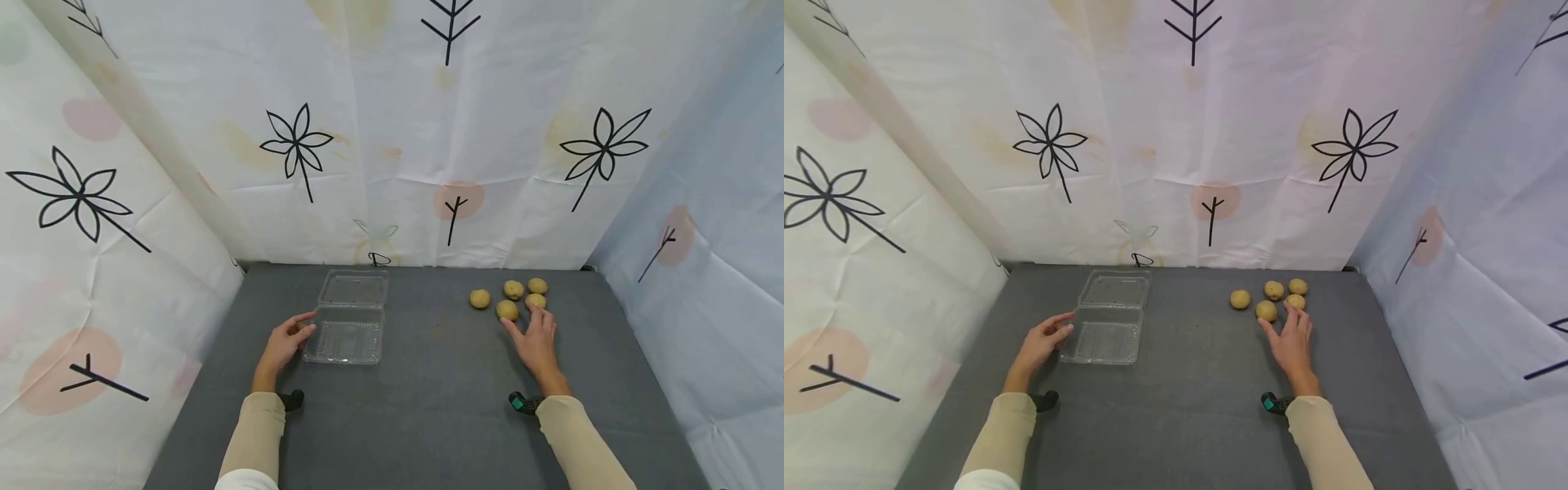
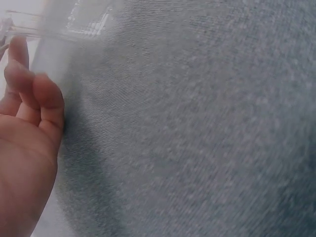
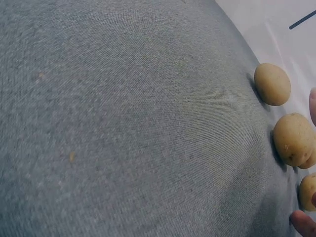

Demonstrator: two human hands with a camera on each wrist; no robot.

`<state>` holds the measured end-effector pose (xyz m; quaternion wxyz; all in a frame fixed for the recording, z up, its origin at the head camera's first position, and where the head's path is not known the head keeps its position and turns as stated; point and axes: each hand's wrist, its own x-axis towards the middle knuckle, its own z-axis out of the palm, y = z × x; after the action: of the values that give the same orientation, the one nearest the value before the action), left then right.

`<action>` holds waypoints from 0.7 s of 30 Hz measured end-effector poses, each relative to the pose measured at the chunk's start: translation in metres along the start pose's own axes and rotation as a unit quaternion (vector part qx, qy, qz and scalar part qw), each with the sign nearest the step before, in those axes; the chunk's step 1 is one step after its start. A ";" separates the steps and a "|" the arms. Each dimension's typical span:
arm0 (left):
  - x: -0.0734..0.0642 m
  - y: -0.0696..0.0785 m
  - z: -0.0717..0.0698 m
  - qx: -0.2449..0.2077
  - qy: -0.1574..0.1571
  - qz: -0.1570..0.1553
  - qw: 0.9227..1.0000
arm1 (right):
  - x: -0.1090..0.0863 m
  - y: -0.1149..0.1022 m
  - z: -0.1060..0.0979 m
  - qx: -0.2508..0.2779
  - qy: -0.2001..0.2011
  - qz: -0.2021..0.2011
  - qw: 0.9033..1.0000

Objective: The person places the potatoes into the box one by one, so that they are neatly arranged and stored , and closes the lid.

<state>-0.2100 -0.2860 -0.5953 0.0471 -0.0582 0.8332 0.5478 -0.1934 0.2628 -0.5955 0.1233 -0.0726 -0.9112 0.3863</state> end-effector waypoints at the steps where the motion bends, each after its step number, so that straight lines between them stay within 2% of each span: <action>1: 0.000 0.000 0.000 -0.008 0.000 -0.006 1.000 | 0.000 0.000 0.001 0.003 0.001 0.002 1.000; 9: 0.000 0.000 0.002 -0.031 0.001 -0.035 0.999 | 0.004 -0.004 0.011 0.042 0.034 0.012 0.998; 13: -0.003 0.011 0.001 -0.052 -0.011 -0.048 0.997 | 0.007 -0.005 0.018 0.071 0.051 0.021 0.996; 18: -0.011 0.030 -0.002 -0.054 -0.028 -0.055 0.997 | 0.011 -0.002 0.028 0.088 0.074 0.030 0.993; 21: -0.014 0.032 -0.002 -0.059 -0.030 -0.057 0.996 | 0.012 0.003 0.035 0.099 0.083 0.032 0.991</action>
<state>-0.2011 -0.2748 -0.5630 0.0995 -0.0920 0.7930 0.5940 -0.2148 0.2430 -0.6190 0.1924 -0.1210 -0.8524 0.4709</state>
